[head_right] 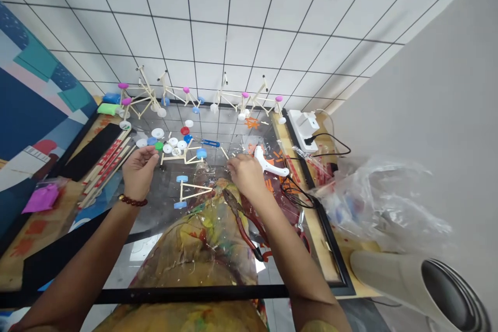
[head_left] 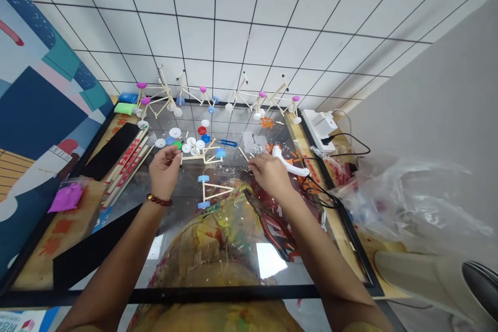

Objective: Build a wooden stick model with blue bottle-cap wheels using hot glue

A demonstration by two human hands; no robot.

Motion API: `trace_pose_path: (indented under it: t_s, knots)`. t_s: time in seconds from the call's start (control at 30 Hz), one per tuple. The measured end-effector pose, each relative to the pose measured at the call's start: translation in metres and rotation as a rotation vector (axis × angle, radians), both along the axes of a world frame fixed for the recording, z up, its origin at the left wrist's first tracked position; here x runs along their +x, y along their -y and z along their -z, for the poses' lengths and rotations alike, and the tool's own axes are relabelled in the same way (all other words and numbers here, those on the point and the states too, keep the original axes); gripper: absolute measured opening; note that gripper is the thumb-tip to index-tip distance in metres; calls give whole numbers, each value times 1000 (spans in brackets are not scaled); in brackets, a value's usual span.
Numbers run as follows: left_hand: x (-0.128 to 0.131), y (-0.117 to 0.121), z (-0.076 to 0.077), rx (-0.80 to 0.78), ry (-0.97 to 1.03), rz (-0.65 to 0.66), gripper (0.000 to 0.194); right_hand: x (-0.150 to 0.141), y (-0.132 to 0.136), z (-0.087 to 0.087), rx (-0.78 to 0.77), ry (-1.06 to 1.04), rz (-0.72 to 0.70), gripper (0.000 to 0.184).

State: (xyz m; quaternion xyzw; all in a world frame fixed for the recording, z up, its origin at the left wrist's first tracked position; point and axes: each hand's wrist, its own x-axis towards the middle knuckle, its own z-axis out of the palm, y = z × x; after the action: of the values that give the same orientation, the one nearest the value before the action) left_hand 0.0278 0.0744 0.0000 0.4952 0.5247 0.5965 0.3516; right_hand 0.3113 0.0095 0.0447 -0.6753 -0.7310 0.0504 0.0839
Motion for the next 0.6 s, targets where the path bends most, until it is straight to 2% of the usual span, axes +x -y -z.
trace_pose_path:
  t_s: [0.1,0.17,0.37,0.5,0.6]
  knots:
    - [2,-16,4,54,-93,-35,27,12,-17,2,-17,75,135,23]
    - [3,-22,7,50,-106,-54,27,13,-26,6,-59,94,171,23]
    - [3,-13,14,119,-237,-79,19,4,-35,18,-91,70,142,20]
    - [4,-3,6,252,-355,-84,14,4,-35,20,-48,16,131,18]
    - [5,-2,1,285,-376,-83,13,3,-37,18,-70,7,119,15]
